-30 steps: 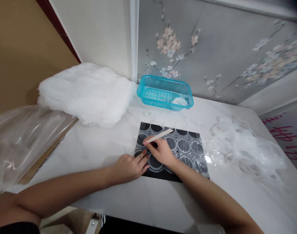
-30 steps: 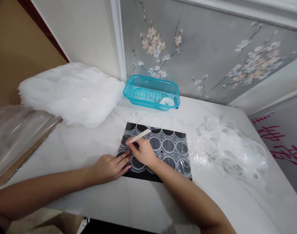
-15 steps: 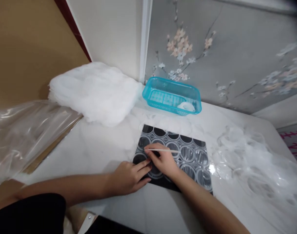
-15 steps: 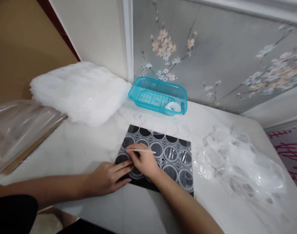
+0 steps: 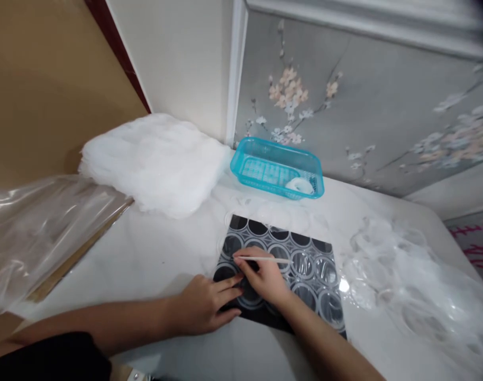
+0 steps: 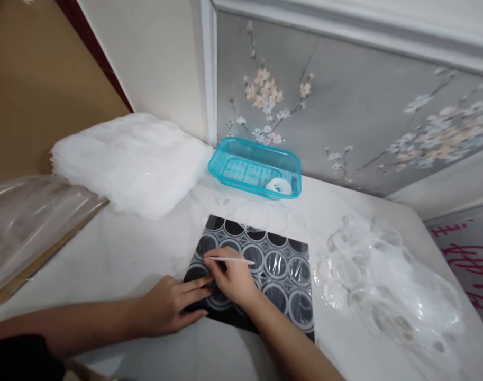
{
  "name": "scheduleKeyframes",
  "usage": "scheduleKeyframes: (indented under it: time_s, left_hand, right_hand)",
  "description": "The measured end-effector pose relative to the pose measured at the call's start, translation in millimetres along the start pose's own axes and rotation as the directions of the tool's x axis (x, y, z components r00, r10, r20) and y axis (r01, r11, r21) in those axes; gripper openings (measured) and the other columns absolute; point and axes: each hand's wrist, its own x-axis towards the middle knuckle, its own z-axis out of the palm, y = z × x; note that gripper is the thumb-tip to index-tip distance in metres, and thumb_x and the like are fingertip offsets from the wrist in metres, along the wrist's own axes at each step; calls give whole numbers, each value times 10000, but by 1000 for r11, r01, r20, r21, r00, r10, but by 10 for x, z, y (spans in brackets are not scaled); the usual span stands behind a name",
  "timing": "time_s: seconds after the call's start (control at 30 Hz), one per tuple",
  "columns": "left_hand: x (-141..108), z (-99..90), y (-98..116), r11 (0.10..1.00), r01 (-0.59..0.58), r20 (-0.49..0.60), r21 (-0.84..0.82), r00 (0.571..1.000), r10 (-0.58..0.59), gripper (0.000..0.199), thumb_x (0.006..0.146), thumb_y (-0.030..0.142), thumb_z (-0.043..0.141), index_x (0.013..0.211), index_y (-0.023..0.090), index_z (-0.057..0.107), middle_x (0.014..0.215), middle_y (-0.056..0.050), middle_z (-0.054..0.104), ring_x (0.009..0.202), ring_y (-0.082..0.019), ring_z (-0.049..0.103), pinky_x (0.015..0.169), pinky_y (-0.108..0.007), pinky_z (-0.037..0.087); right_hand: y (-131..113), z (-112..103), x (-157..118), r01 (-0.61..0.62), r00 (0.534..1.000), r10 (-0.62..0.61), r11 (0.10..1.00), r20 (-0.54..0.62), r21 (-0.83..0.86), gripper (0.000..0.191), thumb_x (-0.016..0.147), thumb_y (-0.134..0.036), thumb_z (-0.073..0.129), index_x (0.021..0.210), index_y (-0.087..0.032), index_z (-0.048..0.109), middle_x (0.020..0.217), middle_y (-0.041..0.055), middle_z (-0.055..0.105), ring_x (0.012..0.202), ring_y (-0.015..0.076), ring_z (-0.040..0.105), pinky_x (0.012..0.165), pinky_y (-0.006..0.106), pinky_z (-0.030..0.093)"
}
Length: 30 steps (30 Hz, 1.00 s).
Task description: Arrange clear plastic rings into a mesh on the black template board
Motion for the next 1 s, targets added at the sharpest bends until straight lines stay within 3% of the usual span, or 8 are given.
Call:
scheduleKeyframes:
  time_s: [0.23, 0.47, 0.63, 0.8, 1.0]
  left_hand:
    - [-5, -12, -16, 999, 31, 7, -29, 1000, -31, 363, 900, 431, 492, 1171, 223, 617, 1253, -58, 620, 775, -196, 714, 568, -288, 566]
    - [3, 44, -13, 998, 17, -47, 66, 999, -14, 341, 908, 398, 487, 1153, 209, 632, 1260, -67, 616, 791, -193, 713, 561, -281, 564]
    - [0, 28, -15, 982, 78, -105, 173, 993, -61, 388, 923, 419, 453, 1174, 179, 626, 1252, -98, 618, 762, -204, 710, 521, -288, 550]
    - [-4, 55, 25, 976, 122, -75, 181, 991, -110, 407, 901, 433, 489, 1186, 177, 625, 1233, -98, 631, 730, -202, 707, 543, -300, 560]
    - [10, 61, 80, 956, 147, -38, 253, 989, -142, 425, 920, 465, 450, 1221, 210, 608, 1263, -86, 612, 803, -209, 706, 552, -278, 545]
  right_hand:
    - [6, 0, 10, 19, 1000, -19, 1000, 1, 24, 135, 880, -277, 569, 916, -214, 682, 900, 39, 719, 873, 184, 648, 812, 329, 495]
    - [13, 0, 48, 35, 998, -32, 998, -55, 53, 169, 876, -303, 567, 917, -199, 695, 878, 54, 725, 823, 191, 668, 747, 319, 518]
    - [28, 15, 50, 26, 997, -22, 998, -75, 55, 177, 884, -308, 560, 934, -199, 690, 888, 55, 721, 835, 191, 664, 753, 318, 515]
    - [31, 52, 29, 33, 997, -31, 999, -64, 39, 163, 884, -281, 558, 933, -194, 686, 913, 58, 722, 883, 190, 664, 807, 328, 517]
    - [15, 17, 55, 73, 996, -73, 997, -55, 3, 172, 886, -284, 549, 924, -192, 689, 886, 55, 724, 840, 187, 666, 753, 313, 513]
